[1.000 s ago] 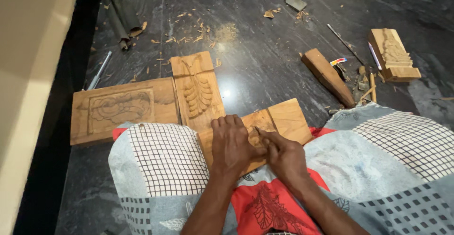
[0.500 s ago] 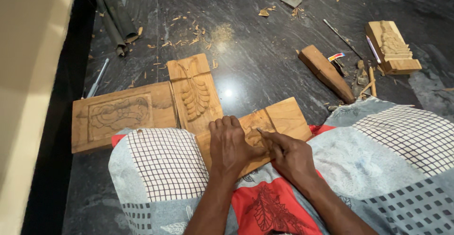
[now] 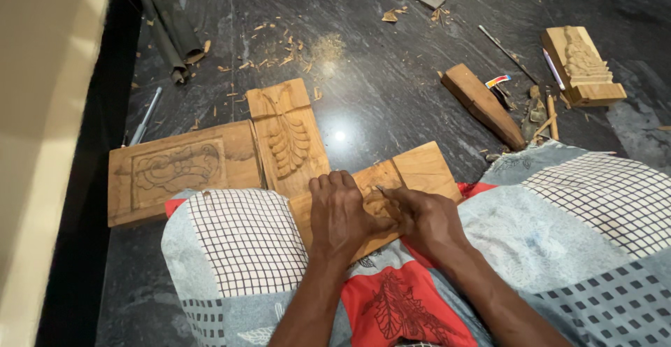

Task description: The person carves a floral design into a rectangular wooden block using a chisel and a wooden mallet. They hold the wood steady with one hand while striking the chisel with the mallet to shape the pattern.

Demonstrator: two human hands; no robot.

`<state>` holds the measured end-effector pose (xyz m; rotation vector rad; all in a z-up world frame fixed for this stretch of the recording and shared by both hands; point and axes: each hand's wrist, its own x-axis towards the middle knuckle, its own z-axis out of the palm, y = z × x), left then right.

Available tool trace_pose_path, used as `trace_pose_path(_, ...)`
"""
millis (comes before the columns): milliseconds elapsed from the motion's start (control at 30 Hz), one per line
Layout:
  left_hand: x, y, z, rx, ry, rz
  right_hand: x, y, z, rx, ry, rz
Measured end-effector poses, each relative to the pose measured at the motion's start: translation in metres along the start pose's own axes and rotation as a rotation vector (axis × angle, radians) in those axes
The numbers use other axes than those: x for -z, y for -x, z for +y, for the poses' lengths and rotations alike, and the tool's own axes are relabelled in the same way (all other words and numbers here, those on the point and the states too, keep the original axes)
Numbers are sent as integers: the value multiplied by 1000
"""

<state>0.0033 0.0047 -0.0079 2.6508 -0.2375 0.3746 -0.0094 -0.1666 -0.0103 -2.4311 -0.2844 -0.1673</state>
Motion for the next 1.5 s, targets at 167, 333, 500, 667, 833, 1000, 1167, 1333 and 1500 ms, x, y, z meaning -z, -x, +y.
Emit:
trace_pose_path(167, -1, 0, 0, -4, -48, -7, -4, 5, 1, 120, 48, 79)
trace_pose_path(333, -2, 1, -2, 22, -6, 19, -5, 6, 6, 61, 87, 236)
trace_pose_path(500, -4, -1, -3, 29, 10, -7, -3, 8, 13, -197, -176, 46)
trace_pose_path(667, -2, 0, -3, 10, 6, -14, 1, 5, 12, -192, -2, -99)
trace_pose_path(833, -3, 1, 0, -29, -18, 1, 6, 1, 8, -45, -18, -30)
trace_pose_path(1000, -1, 0, 1, -31, -10, -25, 6, -3, 9, 25, 43, 28)
trace_pose_path(1167, 0, 0, 2, -43, -40, 2, 10, -5, 19, 79, -26, 18)
trace_pose_path(1333, -1, 0, 0, 8, -9, -25, 16, -5, 25, -142, -176, 165)
trace_pose_path(1500, -4, -1, -2, 10, -1, -9, 15, 0, 25, -29, -177, 102)
